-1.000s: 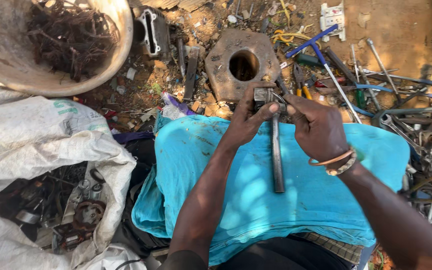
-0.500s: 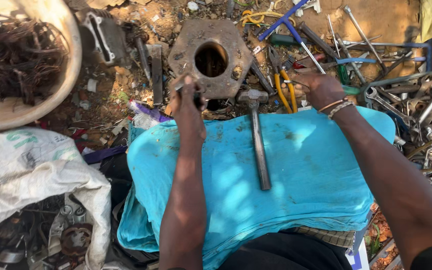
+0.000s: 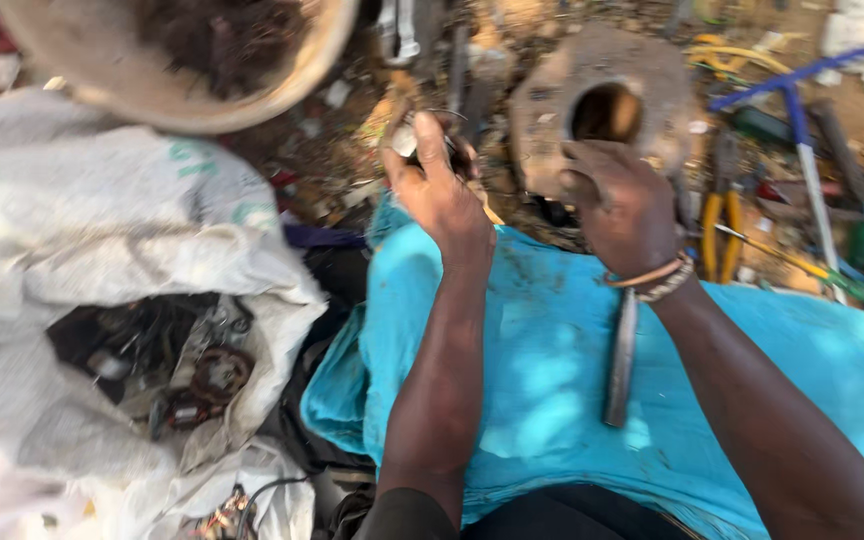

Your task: The person sits on the ground and dismantles small engine and pump parts on a hexagonal stone block, hammering components to break them apart, pulling pieces out of the block's hole, and using pliers on a part at the end. They set disassembled pieces aside among scattered tools and scrap.

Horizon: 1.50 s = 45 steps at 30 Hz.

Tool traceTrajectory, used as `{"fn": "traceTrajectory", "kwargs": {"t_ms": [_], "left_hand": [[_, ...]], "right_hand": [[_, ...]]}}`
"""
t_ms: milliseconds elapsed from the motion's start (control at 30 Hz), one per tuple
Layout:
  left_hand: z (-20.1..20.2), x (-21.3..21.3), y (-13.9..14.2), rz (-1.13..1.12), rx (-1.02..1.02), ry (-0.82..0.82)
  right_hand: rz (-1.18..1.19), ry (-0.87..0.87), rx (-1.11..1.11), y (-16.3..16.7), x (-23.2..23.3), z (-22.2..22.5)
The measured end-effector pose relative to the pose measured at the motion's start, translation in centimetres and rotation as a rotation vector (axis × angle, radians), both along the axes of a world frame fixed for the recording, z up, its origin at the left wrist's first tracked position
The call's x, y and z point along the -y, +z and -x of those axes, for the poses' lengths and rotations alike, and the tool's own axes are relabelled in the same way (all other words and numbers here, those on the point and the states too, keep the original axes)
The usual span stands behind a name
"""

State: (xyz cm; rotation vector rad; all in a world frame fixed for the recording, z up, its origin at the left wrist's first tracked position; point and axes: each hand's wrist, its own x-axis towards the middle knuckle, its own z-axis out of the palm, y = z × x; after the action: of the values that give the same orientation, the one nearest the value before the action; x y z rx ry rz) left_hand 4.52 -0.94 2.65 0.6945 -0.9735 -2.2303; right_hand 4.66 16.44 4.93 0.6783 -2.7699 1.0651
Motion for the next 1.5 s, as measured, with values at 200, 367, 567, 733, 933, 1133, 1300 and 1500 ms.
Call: {"fn": "traceTrajectory", "kwargs": {"t_ms": [200,367,567,733,933,1133,1300,1500], "left_hand": [[-1.7,7.5,1.6,0.175,-0.086,0.381],[-0.8,8.2,0.9,0.117,-0.091,0.321],[-2.1,6.3,4.9,0.328,-0.102,0.302],[-7.7,5.2,11.1,0.449,-0.358,-0.141],[-12.6,3.6,14.3,0.547,-0.381,-0.433],[-14.0,5.7,16.0,0.543,-0.138,-0.416],[-13.4,6.4,14.5,0.428,-0.044,-0.215],[-10.6,4.6,14.1,0.197,-0.215,-0.181]], "right_hand": [[-0.126,0.433,0.069,-5.2,13.8,3.6],[0.069,0.514,0.673,-11.8,18.1,4.6],[0.395,0.120,0.441,-10.7,19.3,-2.0],[0.135,0.631,0.436,-2.7,19.7,-13.1],[-0.082,1.259,0.304,-0.8,23.5,-14.5],[-0.057,0.822,0.096,0.0,23.0,-18.4],[-0.084,0.427,-0.026,0.0,25.9,-17.3],[0.148,0.323,-0.149,0.6,14.1,-13.5]]}}
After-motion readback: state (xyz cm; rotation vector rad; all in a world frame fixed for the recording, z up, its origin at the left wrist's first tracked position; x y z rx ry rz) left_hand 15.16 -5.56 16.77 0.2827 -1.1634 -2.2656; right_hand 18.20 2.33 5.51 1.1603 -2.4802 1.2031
